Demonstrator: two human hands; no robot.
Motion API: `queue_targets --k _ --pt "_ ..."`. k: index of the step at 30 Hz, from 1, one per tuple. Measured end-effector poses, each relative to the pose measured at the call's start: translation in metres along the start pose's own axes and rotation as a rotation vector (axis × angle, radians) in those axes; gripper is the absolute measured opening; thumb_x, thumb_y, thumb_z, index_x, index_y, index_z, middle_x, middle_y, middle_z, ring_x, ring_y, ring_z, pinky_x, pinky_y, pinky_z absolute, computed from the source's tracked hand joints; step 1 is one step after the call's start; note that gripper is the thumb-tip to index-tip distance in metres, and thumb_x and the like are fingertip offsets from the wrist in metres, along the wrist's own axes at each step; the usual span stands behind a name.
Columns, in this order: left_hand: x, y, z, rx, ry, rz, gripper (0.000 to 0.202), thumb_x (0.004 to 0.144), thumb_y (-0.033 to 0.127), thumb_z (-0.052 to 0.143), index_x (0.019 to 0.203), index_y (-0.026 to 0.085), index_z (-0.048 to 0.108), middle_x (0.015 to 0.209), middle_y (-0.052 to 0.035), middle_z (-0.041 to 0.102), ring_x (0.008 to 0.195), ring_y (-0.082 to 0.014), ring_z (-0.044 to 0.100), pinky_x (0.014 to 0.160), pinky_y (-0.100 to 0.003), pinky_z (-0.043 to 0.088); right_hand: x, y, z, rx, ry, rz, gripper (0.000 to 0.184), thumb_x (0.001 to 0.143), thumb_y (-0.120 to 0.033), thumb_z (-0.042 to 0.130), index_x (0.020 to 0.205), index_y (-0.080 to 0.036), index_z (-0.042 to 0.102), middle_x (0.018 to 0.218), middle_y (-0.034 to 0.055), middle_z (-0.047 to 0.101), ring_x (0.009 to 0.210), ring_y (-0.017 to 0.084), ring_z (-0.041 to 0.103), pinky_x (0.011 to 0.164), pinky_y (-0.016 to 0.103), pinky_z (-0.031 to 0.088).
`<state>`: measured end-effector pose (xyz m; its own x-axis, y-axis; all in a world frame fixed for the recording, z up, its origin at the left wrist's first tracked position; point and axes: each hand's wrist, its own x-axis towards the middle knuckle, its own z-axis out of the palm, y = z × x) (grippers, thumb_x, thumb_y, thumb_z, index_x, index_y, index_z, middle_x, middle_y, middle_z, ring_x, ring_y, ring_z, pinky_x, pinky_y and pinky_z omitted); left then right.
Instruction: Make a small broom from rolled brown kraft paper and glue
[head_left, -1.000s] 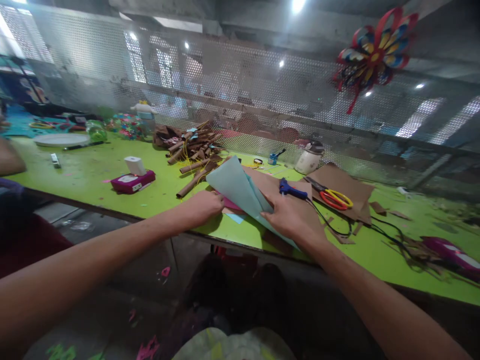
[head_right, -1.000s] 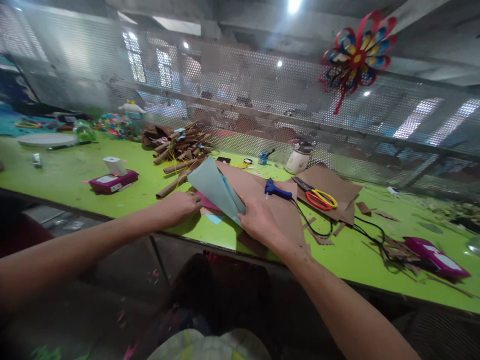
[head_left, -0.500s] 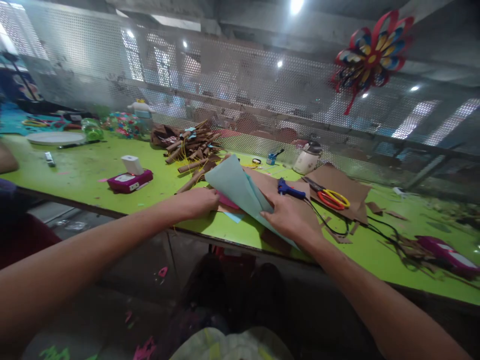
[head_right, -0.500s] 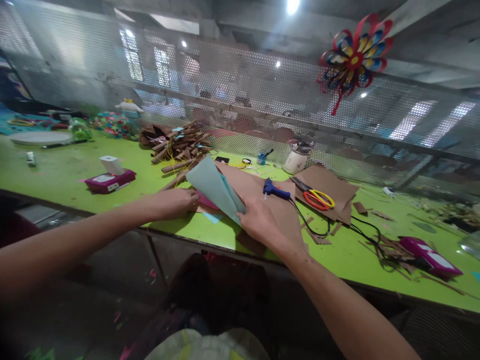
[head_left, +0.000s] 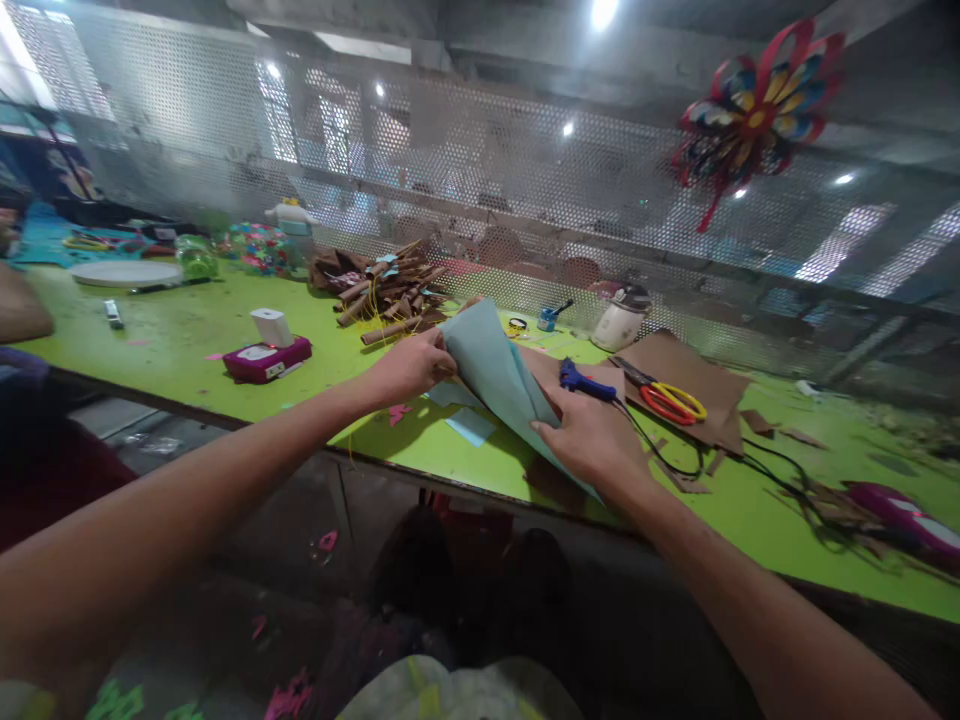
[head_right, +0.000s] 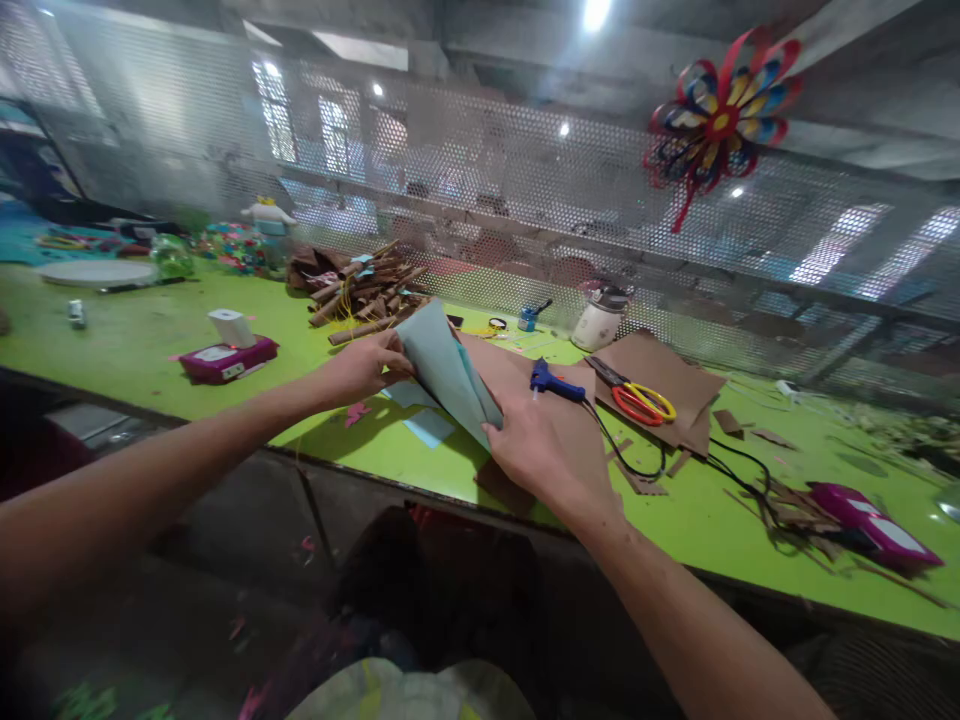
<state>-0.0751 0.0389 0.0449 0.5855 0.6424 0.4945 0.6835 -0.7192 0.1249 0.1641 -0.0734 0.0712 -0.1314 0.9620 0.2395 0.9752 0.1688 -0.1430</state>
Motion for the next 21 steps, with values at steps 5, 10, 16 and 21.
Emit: queue_targets --k 5,10,16,21 --pt "0.001 0.003 -0.002 0.032 -0.033 0.000 0.021 0.075 0.026 0.051 0.079 0.019 0.070 0.080 -0.0044 0.058 0.067 -0.0124 0.053 0.064 -0.023 0.038 -0.011 -0.008 -0.002 -0.075 0.205 -0.137 0.048 0.078 -0.023 0.049 0.126 -0.021 0.041 0.100 0.0080 0.061 0.085 0.022 0.056 0.067 0.027 0.039" --pt "0.003 0.012 -0.005 0.009 0.001 -0.102 0.017 0.071 0.027 0.054 0.077 0.016 0.065 0.073 -0.0026 0.062 0.066 -0.0132 0.053 0.060 -0.021 0.037 -0.015 -0.018 0.000 -0.084 0.236 -0.227 0.059 0.077 -0.017 0.048 0.133 -0.022 0.029 0.100 0.0084 0.058 0.075 0.020 0.056 0.062 0.029 0.043" --pt "-0.004 0.009 0.000 -0.141 -0.020 -0.118 0.016 0.070 0.028 0.056 0.078 0.016 0.062 0.070 -0.0001 0.062 0.062 -0.0108 0.052 0.056 -0.020 0.035 -0.014 -0.024 0.033 0.017 0.339 -0.486 0.040 0.079 -0.013 0.045 0.116 -0.028 0.049 0.129 0.0091 0.036 0.106 0.024 0.043 0.081 0.037 0.042" --pt "-0.011 0.008 0.006 -0.186 0.083 -0.122 0.014 0.072 0.028 0.055 0.076 0.014 0.059 0.070 -0.0012 0.060 0.063 -0.0110 0.052 0.057 -0.020 0.037 -0.015 -0.028 0.051 0.159 0.343 -0.340 0.040 0.078 -0.016 0.047 0.118 -0.022 0.047 0.135 0.0122 0.026 0.111 0.026 0.040 0.082 0.040 0.043"
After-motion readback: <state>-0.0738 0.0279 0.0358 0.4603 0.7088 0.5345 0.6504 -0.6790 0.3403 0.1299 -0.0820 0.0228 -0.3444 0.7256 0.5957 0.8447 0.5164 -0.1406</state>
